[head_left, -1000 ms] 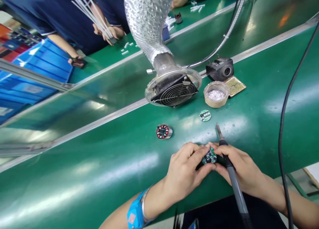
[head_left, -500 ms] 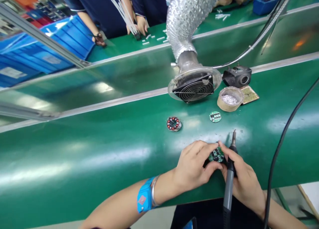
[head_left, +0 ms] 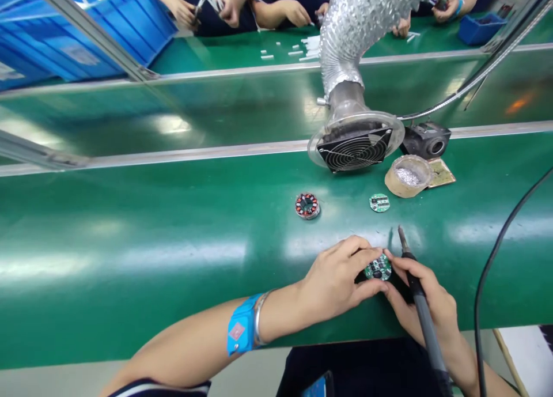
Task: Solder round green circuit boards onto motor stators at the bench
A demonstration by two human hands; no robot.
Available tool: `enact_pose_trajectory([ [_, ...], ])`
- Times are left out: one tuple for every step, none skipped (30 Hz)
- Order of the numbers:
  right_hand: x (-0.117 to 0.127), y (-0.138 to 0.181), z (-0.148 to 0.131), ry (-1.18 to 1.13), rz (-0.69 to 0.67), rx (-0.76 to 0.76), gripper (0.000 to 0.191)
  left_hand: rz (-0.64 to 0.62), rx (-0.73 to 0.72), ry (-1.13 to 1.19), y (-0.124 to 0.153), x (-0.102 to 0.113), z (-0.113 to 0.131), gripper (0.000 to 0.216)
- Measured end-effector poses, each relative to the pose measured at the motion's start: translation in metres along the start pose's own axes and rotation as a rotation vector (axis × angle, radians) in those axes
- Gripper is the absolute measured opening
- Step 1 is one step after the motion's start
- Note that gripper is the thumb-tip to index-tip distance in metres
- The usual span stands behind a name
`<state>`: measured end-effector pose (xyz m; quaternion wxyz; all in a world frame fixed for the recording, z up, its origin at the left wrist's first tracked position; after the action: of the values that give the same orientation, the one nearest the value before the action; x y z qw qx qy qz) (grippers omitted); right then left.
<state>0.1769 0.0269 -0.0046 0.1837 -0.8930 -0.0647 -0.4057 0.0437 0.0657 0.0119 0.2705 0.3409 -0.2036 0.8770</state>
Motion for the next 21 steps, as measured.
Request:
enact_pose_trajectory([
  [0.001,0.0,-0.004,0.016,0.014,0.031,0.038,-0.028,0.018,-0.028,-0.001,-0.001,0.001,0.043],
  [0.003,-0.001,-0.008,0.026,0.03,0.064,0.037,-0.058,0.034,-0.058,-0.003,-0.003,0.002,0.043],
  [0.005,-0.002,-0.012,0.029,0.039,0.1,0.035,-0.085,0.043,-0.086,-0.003,-0.005,0.003,0.042],
  [0.006,-0.003,-0.016,0.027,0.042,0.133,0.034,-0.1,0.042,-0.111,-0.004,-0.007,0.004,0.042],
  [0.007,-0.004,-0.02,0.022,0.043,0.165,0.034,-0.1,0.03,-0.13,-0.004,-0.008,0.006,0.043],
  [0.008,-0.005,-0.024,0.017,0.045,0.197,0.034,-0.086,0.012,-0.144,-0.003,-0.009,0.008,0.044],
  [0.008,-0.006,-0.027,0.013,0.046,0.226,0.035,-0.062,-0.004,-0.148,-0.003,-0.009,0.009,0.045],
  [0.009,-0.006,-0.03,0.013,0.052,0.247,0.035,-0.036,-0.016,-0.143,-0.002,-0.009,0.009,0.047],
  [0.01,-0.005,-0.031,0.018,0.057,0.258,0.035,-0.012,-0.024,-0.128,0.0,-0.009,0.008,0.048],
  [0.01,-0.005,-0.031,0.031,0.059,0.253,0.034,0.004,-0.028,-0.101,0.001,-0.009,0.006,0.048],
  [0.009,-0.005,-0.03,0.047,0.057,0.23,0.032,0.003,-0.034,-0.062,0.002,-0.009,0.004,0.048],
  [0.008,-0.006,-0.026,0.06,0.049,0.192,0.031,-0.007,-0.042,-0.011,0.002,-0.009,0.001,0.051],
  [0.007,-0.006,-0.022,0.069,0.037,0.149,0.031,-0.026,-0.052,0.05,0.003,-0.009,-0.003,0.058],
  [0.006,-0.007,-0.018,0.074,0.024,0.11,0.032,-0.051,-0.063,0.117,0.003,-0.008,-0.006,0.067],
  [0.005,-0.007,-0.015,0.072,0.015,0.082,0.033,-0.084,-0.068,0.186,0.003,-0.007,-0.011,0.074],
  [0.004,-0.008,-0.013,0.066,0.008,0.064,0.033,-0.118,-0.065,0.249,0.003,-0.006,-0.016,0.074],
  [0.004,-0.009,-0.011,0.06,0.005,0.054,0.032,-0.141,-0.05,0.303,0.002,-0.005,-0.022,0.067],
  [0.003,-0.01,-0.01,0.056,0.001,0.049,0.03,-0.158,-0.028,0.345,0.001,-0.003,-0.029,0.055],
  [0.004,-0.011,-0.009,0.052,0.001,0.044,0.029,-0.168,-0.01,0.379,-0.001,-0.002,-0.035,0.042],
  [0.004,-0.012,-0.009,0.05,-0.004,0.041,0.029,-0.17,0.001,0.405,-0.004,-0.001,-0.041,0.031],
  [0.004,-0.013,-0.008,0.05,-0.012,0.039,0.029,-0.162,-0.002,0.426,-0.007,0.001,-0.044,0.023],
])
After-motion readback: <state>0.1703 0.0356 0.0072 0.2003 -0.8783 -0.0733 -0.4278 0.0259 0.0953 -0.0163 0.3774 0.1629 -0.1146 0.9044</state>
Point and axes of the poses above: each hand's wrist, its own y-axis away from the middle knuckle, its own x-axis out of the back of the hand, z = x × y, the point moved 10 cm from there along -y, towards the middle knuckle, and after that the axes turned 9 degrees about -z, right-handed, at the moved point
